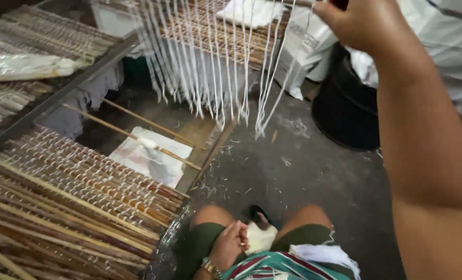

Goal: Wrapping cotton wicks around wooden sticks and organizing them on a rack for candle making.

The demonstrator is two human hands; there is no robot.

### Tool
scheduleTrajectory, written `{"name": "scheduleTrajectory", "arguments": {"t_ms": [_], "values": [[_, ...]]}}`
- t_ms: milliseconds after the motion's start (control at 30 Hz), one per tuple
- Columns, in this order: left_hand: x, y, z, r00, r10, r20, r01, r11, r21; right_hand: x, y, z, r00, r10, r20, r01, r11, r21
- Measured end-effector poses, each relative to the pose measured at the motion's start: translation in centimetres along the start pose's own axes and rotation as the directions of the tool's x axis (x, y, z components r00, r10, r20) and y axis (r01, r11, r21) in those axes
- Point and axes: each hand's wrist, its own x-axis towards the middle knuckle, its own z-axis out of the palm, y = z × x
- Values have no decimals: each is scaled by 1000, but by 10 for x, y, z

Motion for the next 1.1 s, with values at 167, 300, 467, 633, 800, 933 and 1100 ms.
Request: {"name": "scheduleTrajectory", "arguments": {"t_ms": [167,300,467,633,800,933,1100], "values": [[9,-2,-4,998,-59,-19,56,985,-162,60,3,44,996,-84,11,84,996,33],[9,-2,-14,986,-166,2,162,961,-225,108,32,96,989,-143,23,140,986,87],[12,-1,-20,961,-274,31,272,920,-282,139,88,193,983,-179,47,170,974,151],[15,-8,-26,948,-306,82,317,899,-304,90,76,304,987,-157,22,147,957,251],[25,-17,-46,907,-399,138,419,810,-411,36,24,335,926,228,302,-321,895,309],[-18,34,6,874,-444,-197,393,885,-249,33,10,339,905,257,340,-365,879,306],[-2,6,-20,936,-353,-3,332,883,-332,39,24,360,943,242,227,-307,897,317]]}}
